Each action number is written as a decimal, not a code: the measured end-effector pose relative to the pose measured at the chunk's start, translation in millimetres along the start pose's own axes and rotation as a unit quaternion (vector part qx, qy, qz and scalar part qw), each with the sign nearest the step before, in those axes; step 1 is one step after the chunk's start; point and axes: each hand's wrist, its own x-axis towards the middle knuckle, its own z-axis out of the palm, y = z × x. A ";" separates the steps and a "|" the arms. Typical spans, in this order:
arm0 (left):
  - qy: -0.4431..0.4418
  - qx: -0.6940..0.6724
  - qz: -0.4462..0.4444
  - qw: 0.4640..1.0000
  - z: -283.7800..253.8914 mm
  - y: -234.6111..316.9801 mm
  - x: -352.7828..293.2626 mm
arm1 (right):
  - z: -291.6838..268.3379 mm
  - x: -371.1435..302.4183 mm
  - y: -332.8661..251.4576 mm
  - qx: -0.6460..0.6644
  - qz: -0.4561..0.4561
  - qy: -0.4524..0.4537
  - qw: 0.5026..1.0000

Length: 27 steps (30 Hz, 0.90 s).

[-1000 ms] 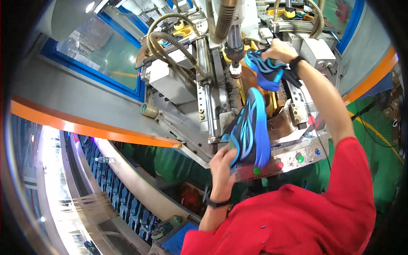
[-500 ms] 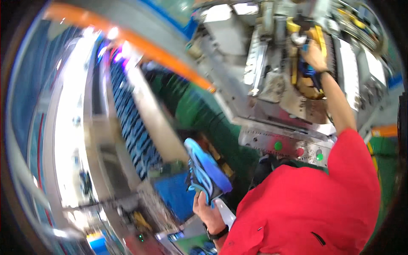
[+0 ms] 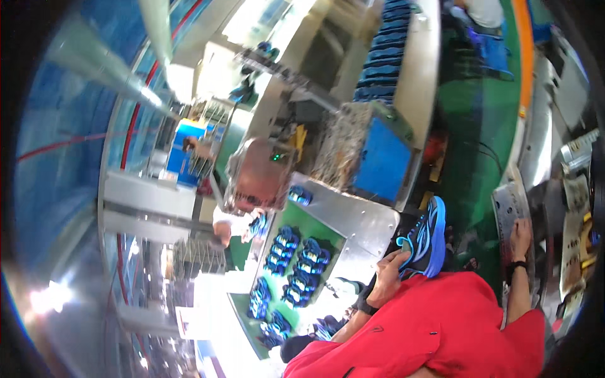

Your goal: Operates a shoe-lasting machine to shape the upper part of the shoe around a last and secure it.

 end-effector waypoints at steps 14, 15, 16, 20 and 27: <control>0.257 -0.171 0.104 0.945 -213.2 6.5 51.4 | -74.3 210.7 -301.2 0.212 -0.243 0.058 0.945; 0.283 -0.137 0.120 0.942 -236.4 11.7 67.7 | -80.3 229.9 -355.5 0.211 -0.277 0.045 0.936; 0.286 -0.186 0.131 0.931 -260.2 16.2 84.5 | -80.7 248.1 -414.7 0.225 -0.346 0.053 0.909; 0.338 -0.286 0.147 0.884 -357.8 34.0 157.4 | -67.7 287.9 -639.5 0.246 -0.450 -0.042 0.858; 0.444 -0.271 0.148 0.841 -510.0 108.9 266.6 | 34.2 331.0 -923.8 0.089 -0.532 -0.153 0.828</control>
